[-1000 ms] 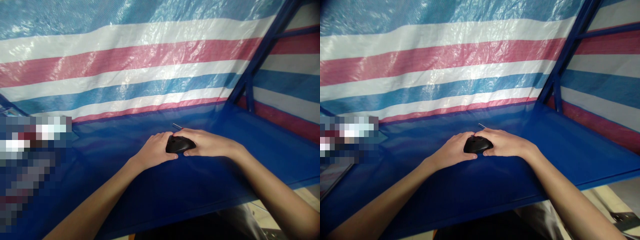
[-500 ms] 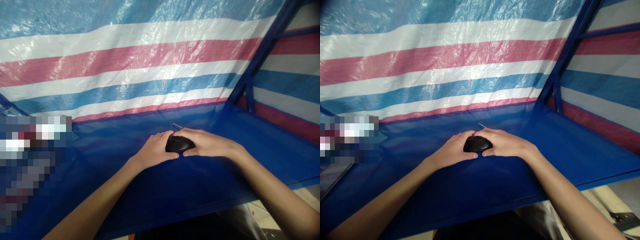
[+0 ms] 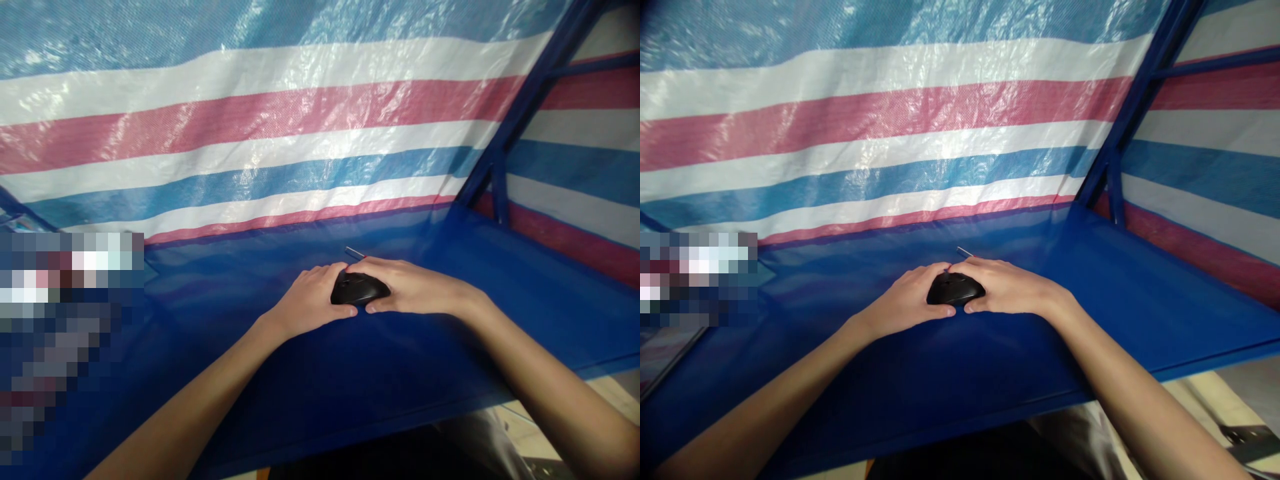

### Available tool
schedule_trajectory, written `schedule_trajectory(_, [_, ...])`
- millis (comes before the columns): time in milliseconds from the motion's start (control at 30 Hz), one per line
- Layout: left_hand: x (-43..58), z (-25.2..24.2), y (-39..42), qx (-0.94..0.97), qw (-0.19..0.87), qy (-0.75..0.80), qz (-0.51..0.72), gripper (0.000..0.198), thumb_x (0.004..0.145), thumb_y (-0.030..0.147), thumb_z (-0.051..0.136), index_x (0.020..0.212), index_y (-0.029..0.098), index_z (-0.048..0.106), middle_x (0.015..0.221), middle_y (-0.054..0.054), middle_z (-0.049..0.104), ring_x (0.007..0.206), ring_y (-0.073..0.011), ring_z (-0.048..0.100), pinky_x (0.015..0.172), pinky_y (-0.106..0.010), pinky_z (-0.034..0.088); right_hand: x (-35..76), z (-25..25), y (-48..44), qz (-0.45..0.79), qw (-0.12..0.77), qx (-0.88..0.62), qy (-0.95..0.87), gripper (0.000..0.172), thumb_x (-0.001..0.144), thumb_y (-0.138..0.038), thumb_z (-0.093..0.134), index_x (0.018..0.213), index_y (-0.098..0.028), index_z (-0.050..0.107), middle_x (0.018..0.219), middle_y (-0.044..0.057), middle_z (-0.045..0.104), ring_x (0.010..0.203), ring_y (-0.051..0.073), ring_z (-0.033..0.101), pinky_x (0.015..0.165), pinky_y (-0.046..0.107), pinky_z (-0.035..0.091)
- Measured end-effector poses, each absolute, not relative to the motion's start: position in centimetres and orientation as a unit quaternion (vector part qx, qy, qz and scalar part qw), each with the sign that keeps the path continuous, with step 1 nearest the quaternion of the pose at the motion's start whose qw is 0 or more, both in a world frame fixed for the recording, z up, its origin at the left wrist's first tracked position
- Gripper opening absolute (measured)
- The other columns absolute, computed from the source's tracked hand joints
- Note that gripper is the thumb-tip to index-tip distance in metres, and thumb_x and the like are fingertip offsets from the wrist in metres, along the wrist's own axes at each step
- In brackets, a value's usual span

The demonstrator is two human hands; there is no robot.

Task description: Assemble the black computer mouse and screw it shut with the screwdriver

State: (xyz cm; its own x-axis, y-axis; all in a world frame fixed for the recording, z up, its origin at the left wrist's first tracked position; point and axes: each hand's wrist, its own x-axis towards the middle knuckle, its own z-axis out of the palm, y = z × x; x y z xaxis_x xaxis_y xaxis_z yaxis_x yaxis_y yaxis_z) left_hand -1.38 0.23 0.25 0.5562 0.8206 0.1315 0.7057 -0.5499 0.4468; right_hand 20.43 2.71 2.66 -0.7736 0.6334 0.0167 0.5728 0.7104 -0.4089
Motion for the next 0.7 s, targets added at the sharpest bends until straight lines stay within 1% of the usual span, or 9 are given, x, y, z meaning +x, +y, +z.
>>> schedule_trajectory(400, [-1.43, 0.14, 0.24, 0.871, 0.164, 0.434, 0.164, 0.057, 0.077, 0.048, 0.061, 0.126, 0.023, 0.042, 0.122, -0.007, 0.058, 0.109, -0.0278, 0.054, 0.091, -0.043, 0.040, 20.36, 2.78, 2.66, 0.197, 0.074, -0.334, -0.919, 0.061, 0.077, -0.039, 0.064, 0.133, -0.027, 0.045, 0.131, 0.006, 0.053, 0.122, 0.028, 0.048, 0.100, 0.040, 0.038])
schedule_trajectory(567, [-1.37, 0.22, 0.18, 0.873, 0.155, 0.435, 0.161, 0.056, 0.078, 0.046, 0.061, 0.126, 0.023, 0.042, 0.123, -0.008, 0.059, 0.109, -0.0279, 0.055, 0.092, -0.043, 0.040, 20.40, 2.78, 2.63, 0.202, 0.070, -0.335, -0.918, 0.061, 0.077, -0.040, 0.063, 0.133, -0.027, 0.045, 0.132, 0.006, 0.053, 0.123, 0.028, 0.048, 0.101, 0.040, 0.038])
schedule_trajectory(700, [-1.23, 0.25, 0.03, 0.874, 0.140, 0.437, 0.161, 0.055, 0.078, 0.044, 0.061, 0.126, 0.023, 0.042, 0.123, -0.008, 0.059, 0.109, -0.0277, 0.056, 0.091, -0.043, 0.041, 20.51, 2.61, 2.75, 0.197, 0.073, -0.335, -0.918, 0.063, 0.077, -0.041, 0.063, 0.134, -0.028, 0.044, 0.134, 0.005, 0.052, 0.126, 0.029, 0.044, 0.103, 0.042, 0.036])
